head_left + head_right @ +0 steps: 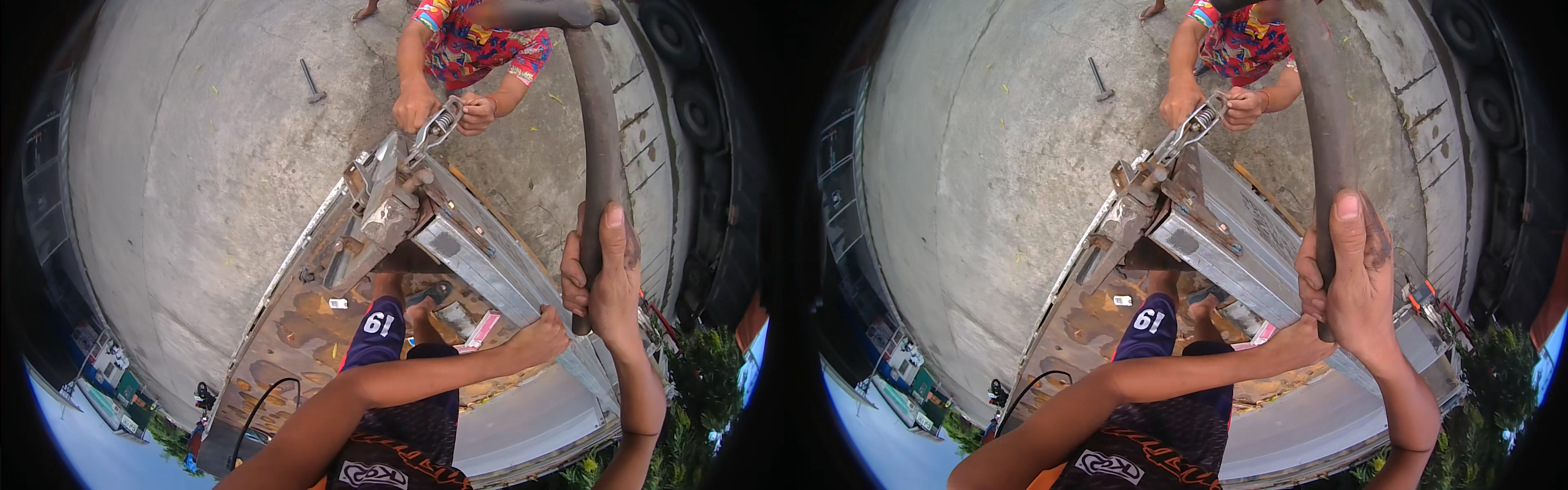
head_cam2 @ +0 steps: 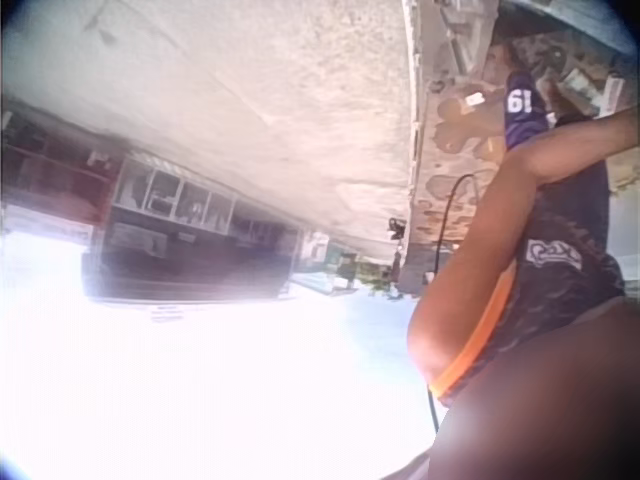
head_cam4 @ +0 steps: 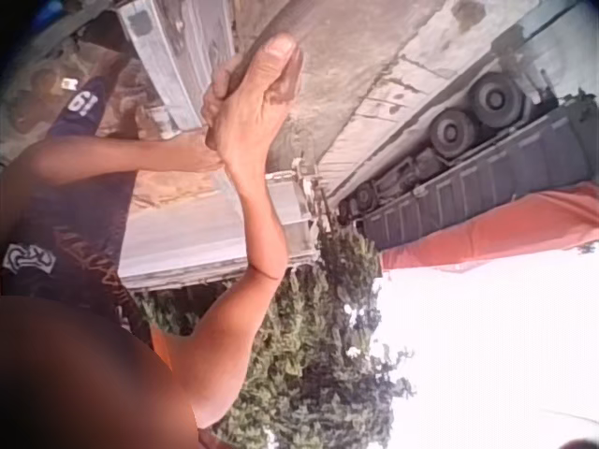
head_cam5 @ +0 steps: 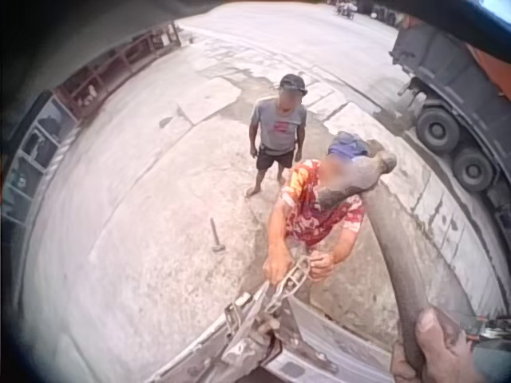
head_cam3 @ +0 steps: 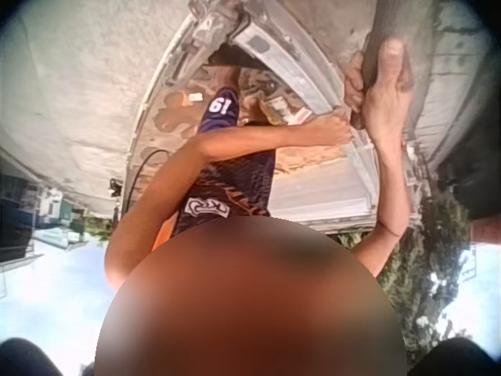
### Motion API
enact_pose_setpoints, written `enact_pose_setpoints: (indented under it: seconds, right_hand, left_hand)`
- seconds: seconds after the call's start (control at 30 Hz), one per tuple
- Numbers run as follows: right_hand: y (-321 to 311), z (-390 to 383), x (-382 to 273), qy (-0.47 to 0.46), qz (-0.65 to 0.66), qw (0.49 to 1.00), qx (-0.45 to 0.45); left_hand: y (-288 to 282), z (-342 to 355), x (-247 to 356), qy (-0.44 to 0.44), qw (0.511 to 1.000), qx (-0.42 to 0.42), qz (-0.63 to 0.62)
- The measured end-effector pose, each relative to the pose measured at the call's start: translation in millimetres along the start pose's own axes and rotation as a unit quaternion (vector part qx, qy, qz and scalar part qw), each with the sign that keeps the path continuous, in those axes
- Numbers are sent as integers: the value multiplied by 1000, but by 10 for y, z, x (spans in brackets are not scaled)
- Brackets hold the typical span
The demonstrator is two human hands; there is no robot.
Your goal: The person holds a long metal frame on a truck bed while another person hammers it. The person repositions the frame multiple times and uses a hammer to tap it into place. The frame is adjusted and aligned with the truck bed structure.
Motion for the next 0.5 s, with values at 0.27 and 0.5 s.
enact_pose_setpoints:
  seconds: [0.27, 0.5]
  right_hand:
    - [-58, 130, -128, 34, -40, 995, -84]
    - [134, 243, -183, 193, -141, 960, -148]
  left_hand:
    - [24, 47, -10, -5, 1000, -14, 24]
    - [-178, 25, -80, -7, 1000, 10, 3]
Point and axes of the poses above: each hand's wrist, its own z-axis towards the middle knuckle, its own y-axis out of the palm, x = y × z, the point moved 4 cm from there along z, towards the middle knuckle, and after that the axes turned 9 degrees about -x, right-handed, at the moved point
